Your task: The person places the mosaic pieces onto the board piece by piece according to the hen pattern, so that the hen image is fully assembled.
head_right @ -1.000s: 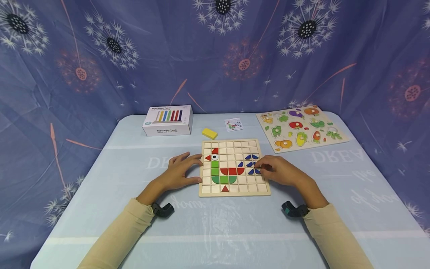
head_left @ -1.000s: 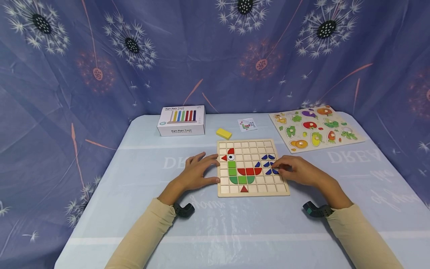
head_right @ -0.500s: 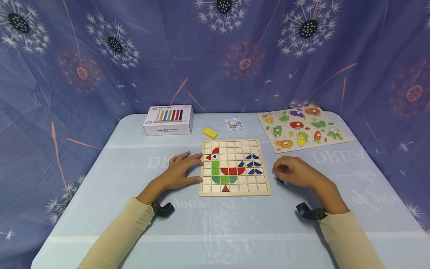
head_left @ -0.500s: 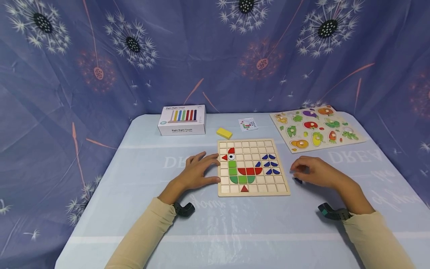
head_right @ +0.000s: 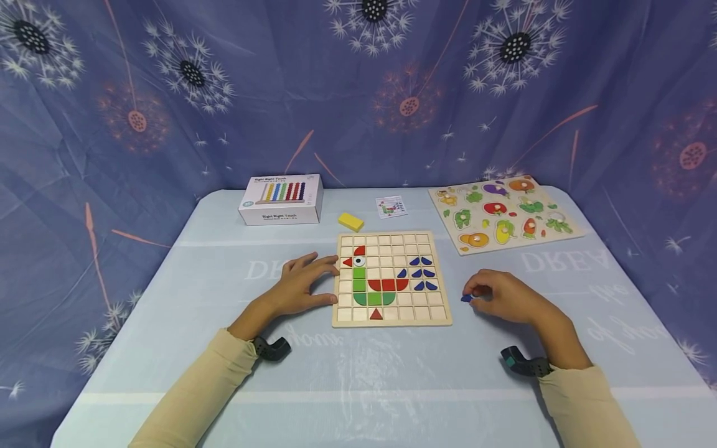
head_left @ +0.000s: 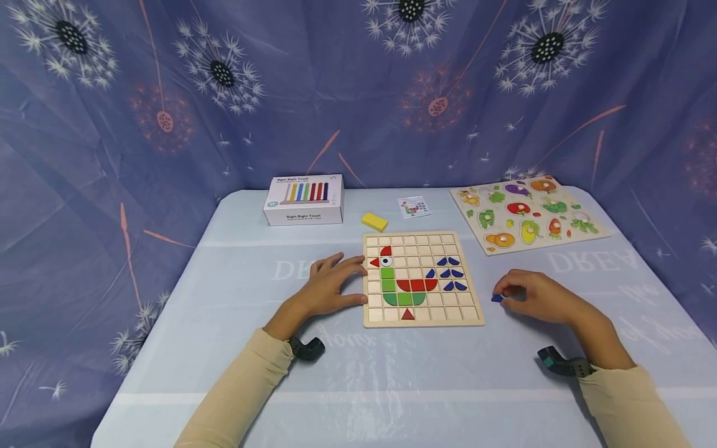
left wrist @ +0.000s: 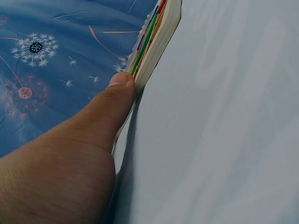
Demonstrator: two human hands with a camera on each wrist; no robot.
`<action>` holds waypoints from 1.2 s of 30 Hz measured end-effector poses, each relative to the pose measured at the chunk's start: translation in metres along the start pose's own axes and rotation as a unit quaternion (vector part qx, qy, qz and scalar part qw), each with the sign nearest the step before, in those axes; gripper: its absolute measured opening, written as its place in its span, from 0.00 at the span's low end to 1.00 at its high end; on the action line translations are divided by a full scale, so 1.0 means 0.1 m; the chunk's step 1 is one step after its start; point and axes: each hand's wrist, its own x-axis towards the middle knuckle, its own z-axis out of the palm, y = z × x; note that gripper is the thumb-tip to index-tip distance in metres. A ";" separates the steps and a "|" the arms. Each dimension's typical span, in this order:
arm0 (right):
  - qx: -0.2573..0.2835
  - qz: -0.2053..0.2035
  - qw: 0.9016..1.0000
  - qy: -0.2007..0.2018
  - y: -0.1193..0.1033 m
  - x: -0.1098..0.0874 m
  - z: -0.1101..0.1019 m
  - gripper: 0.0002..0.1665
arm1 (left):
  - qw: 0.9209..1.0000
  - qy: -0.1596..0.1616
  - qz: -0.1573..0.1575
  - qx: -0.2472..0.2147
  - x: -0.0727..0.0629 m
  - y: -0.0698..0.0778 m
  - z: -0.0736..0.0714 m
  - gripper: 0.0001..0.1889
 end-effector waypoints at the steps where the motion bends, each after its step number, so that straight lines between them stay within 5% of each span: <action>1: -0.001 0.001 1.000 0.004 0.00 0.00 0.00 0.20 | 1.000 0.000 0.000 0.000 0.00 0.00 0.00 0.30; 12: -0.069 0.111 0.991 0.028 0.00 0.03 -0.01 0.11 | 1.000 0.004 0.002 -0.001 -0.01 -0.01 0.00 0.29; 36: -0.062 0.099 0.993 0.009 0.05 0.00 0.02 0.14 | 1.000 0.003 0.001 0.001 0.00 -0.01 0.01 0.30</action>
